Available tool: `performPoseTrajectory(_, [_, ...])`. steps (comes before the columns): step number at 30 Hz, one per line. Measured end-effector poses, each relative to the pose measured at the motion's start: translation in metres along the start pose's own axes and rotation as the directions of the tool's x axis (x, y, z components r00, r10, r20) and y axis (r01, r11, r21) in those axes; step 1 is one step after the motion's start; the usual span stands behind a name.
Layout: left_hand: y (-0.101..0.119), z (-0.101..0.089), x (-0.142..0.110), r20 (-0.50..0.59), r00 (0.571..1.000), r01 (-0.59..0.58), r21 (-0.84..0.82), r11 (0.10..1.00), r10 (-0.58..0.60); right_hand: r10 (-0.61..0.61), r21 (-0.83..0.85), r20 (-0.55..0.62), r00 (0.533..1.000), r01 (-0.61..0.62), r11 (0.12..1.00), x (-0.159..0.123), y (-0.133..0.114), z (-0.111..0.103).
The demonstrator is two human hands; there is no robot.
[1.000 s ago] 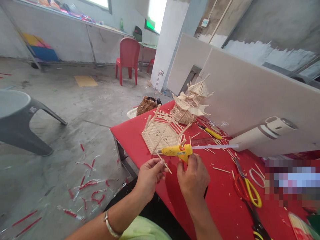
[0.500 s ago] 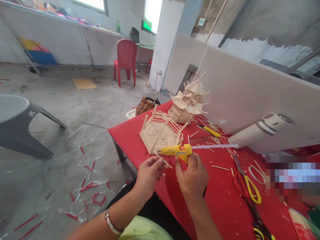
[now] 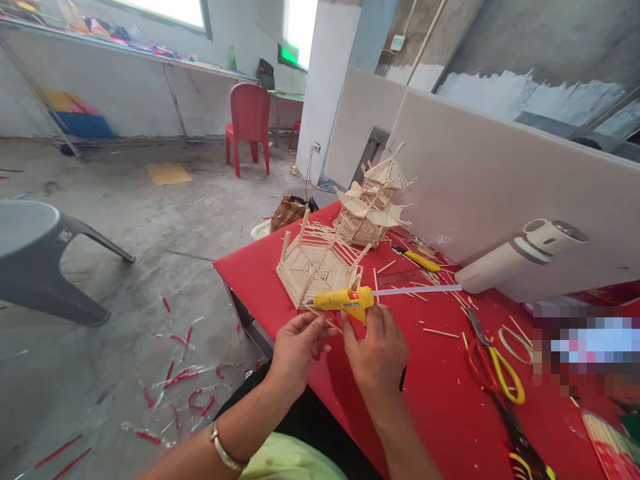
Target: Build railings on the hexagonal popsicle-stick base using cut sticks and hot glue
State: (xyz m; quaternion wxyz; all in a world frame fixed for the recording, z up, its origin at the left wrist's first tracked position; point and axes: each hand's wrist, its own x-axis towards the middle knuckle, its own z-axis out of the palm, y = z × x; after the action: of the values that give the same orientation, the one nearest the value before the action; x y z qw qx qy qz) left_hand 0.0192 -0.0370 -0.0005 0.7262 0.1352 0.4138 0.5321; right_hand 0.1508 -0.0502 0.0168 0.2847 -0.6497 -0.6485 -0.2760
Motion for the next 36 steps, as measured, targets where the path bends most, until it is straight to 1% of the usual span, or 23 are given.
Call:
performPoseTrajectory(5, [0.001, 0.001, 0.000, -0.007, 1.000, 0.008, -0.014, 1.000, -0.008, -0.042, 0.042, 0.002, 0.999, 0.042, 0.998, 0.000, -0.002, -0.002])
performPoseTrajectory(7, [0.002, 0.002, 0.000, -0.011, 1.000, 0.009, -0.020, 1.000, -0.009, -0.039, 0.050, -0.008, 0.999, 0.040, 0.998, -0.001, -0.001, -0.003])
performPoseTrajectory(11, [0.002, 0.002, 0.000, 0.007, 1.000, 0.005, -0.005, 1.000, -0.005, 0.050, 0.043, -0.036, 0.998, -0.048, 0.998, -0.007, 0.010, -0.004])
performPoseTrajectory(14, [0.000, 0.000, 0.001, 0.005, 1.000, 0.010, 0.016, 1.000, -0.010, 0.126, -0.020, -0.059, 0.990, -0.127, 0.992, -0.013, 0.026, -0.007])
performPoseTrajectory(18, [0.000, 0.001, 0.003, -0.011, 1.000, 0.014, 0.026, 1.000, -0.013, 0.191, -0.114, -0.062, 0.980, -0.197, 0.974, -0.016, 0.045, -0.012])
performPoseTrajectory(21, [0.000, 0.005, 0.003, -0.025, 1.000, 0.007, 0.032, 0.999, -0.006, 0.224, -0.134, -0.063, 0.973, -0.230, 0.964, -0.016, 0.053, -0.014])
performPoseTrajectory(25, [-0.004, 0.010, 0.005, -0.038, 0.999, -0.034, 0.019, 0.999, 0.034, 0.234, -0.143, -0.050, 0.971, -0.239, 0.960, -0.015, 0.055, -0.013])
performPoseTrajectory(31, [-0.013, 0.012, 0.010, -0.043, 0.995, -0.084, 0.033, 0.996, 0.085, 0.237, -0.129, -0.026, 0.971, -0.238, 0.963, -0.014, 0.053, -0.012])
performPoseTrajectory(36, [-0.011, 0.017, 0.011, -0.075, 0.994, -0.081, 0.035, 0.996, 0.083, 0.237, -0.083, -0.030, 0.971, -0.239, 0.968, -0.013, 0.052, -0.009])
